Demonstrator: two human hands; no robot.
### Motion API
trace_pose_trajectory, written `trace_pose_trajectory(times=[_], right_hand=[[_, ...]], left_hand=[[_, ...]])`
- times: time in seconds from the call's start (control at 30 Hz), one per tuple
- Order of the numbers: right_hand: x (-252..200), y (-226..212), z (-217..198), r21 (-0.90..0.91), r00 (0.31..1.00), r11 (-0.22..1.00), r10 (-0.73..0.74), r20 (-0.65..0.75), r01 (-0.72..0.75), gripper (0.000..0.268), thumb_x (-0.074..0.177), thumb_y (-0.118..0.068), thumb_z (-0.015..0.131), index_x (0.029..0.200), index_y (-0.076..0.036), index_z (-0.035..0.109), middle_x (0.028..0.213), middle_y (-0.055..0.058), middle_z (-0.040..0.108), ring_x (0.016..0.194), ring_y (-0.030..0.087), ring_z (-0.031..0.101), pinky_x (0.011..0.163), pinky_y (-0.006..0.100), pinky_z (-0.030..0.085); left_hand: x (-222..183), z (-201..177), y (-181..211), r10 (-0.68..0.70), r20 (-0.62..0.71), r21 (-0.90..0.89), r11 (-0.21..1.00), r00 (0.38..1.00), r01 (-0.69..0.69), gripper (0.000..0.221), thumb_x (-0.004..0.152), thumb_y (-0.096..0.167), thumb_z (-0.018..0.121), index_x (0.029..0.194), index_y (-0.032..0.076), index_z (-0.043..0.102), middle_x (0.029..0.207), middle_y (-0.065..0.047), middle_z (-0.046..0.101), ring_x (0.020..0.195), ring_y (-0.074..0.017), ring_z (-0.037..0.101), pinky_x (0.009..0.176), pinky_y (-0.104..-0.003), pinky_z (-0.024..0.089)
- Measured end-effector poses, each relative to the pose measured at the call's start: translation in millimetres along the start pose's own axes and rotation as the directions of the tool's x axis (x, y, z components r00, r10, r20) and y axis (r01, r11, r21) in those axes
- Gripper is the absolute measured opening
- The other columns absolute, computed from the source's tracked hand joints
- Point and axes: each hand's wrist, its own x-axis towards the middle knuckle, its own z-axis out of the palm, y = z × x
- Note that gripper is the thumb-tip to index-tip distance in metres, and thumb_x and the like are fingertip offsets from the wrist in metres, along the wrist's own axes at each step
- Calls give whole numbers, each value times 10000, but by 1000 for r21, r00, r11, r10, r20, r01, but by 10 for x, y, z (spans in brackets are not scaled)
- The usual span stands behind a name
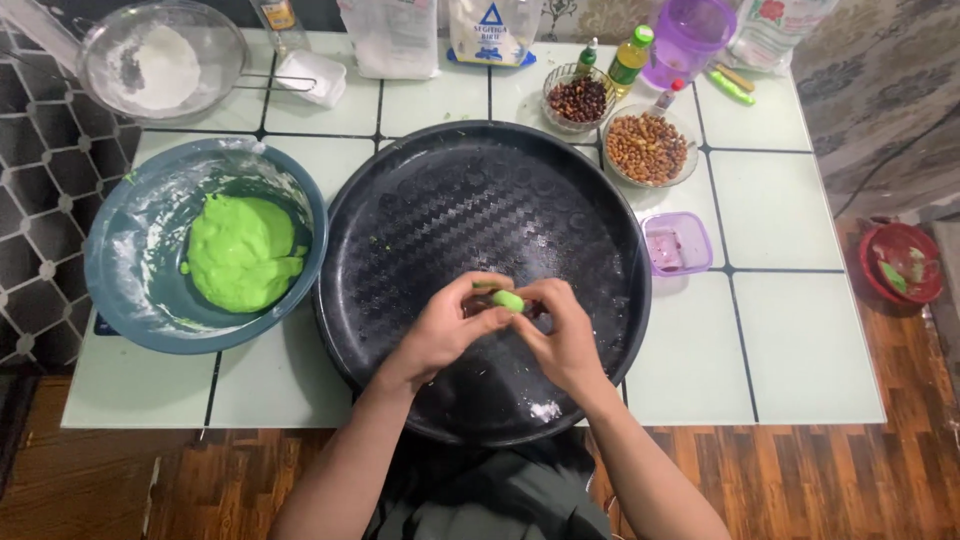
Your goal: Shaping small portions of green dough into balls on a baking tray
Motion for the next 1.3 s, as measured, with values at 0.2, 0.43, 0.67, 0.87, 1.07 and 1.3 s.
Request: trace_pose_trajectory(times=[0.2, 0.43, 0.67, 0.87, 1.07, 1.3], right_hand=[[-40, -194, -7, 79, 990, 987, 143, -13, -142, 289, 826, -162, 865, 1079, -99, 739, 865, 76, 668, 793, 211, 660, 745, 372, 574], [-95, -176, 72, 186, 988, 973, 147, -55, -135, 329, 853, -80, 825, 1169, -39, 744, 954, 136, 705, 831, 213, 663, 731, 341, 576], [-47, -215, -53, 227, 975, 948, 221, 34, -223, 318, 899, -22, 746, 1216, -46, 742, 893, 131, 734, 795, 155, 664, 739, 336, 583], [-15, -271, -83, 348, 934, 869, 303, 191, -352, 304, 927, -78, 726, 1226, -22, 733, 848, 138, 756, 771, 158, 664, 739, 343, 583], [-105, 82, -91, 416, 917, 818, 348, 194, -398, 232, 915, -66, 743, 1130, 21, 747, 792, 154, 756, 710, 162, 660, 682, 305, 551], [66, -7, -101, 179, 894, 896, 350, 278, -406, 223, 922, -96, 745, 1096, 44, 743, 763, 166, 737, 688, 199, 638, 683, 333, 535]], left_hand=[[-16, 66, -7, 229, -135, 197, 960, 964, -201, 246, 889, 202, 818, 1016, 12, 728, 723, -104, 747, 661, -152, 705, 651, -284, 606], [-91, 141, 148, 170, -151, 281, 952, 974, -122, 247, 962, 264, 726, 961, 18, 752, 710, -121, 750, 648, -177, 728, 640, -305, 613], [-76, 31, -123, 170, -39, 207, 966, 985, -158, 339, 922, 244, 781, 1076, -40, 677, 789, -154, 702, 739, -220, 704, 743, -383, 618], [-159, 60, 90, 184, -49, 244, 955, 982, -167, 201, 972, 170, 713, 1007, -29, 705, 723, -148, 722, 662, -188, 704, 651, -325, 609], [-285, 37, 63, 124, -34, 209, 971, 992, -114, 208, 971, 143, 701, 1024, -58, 713, 768, -180, 744, 685, -196, 705, 658, -333, 623], [-241, -152, -2, 59, -87, 423, 906, 994, -17, 218, 928, 142, 741, 1128, 57, 759, 862, -143, 791, 743, -165, 734, 662, -326, 622]])
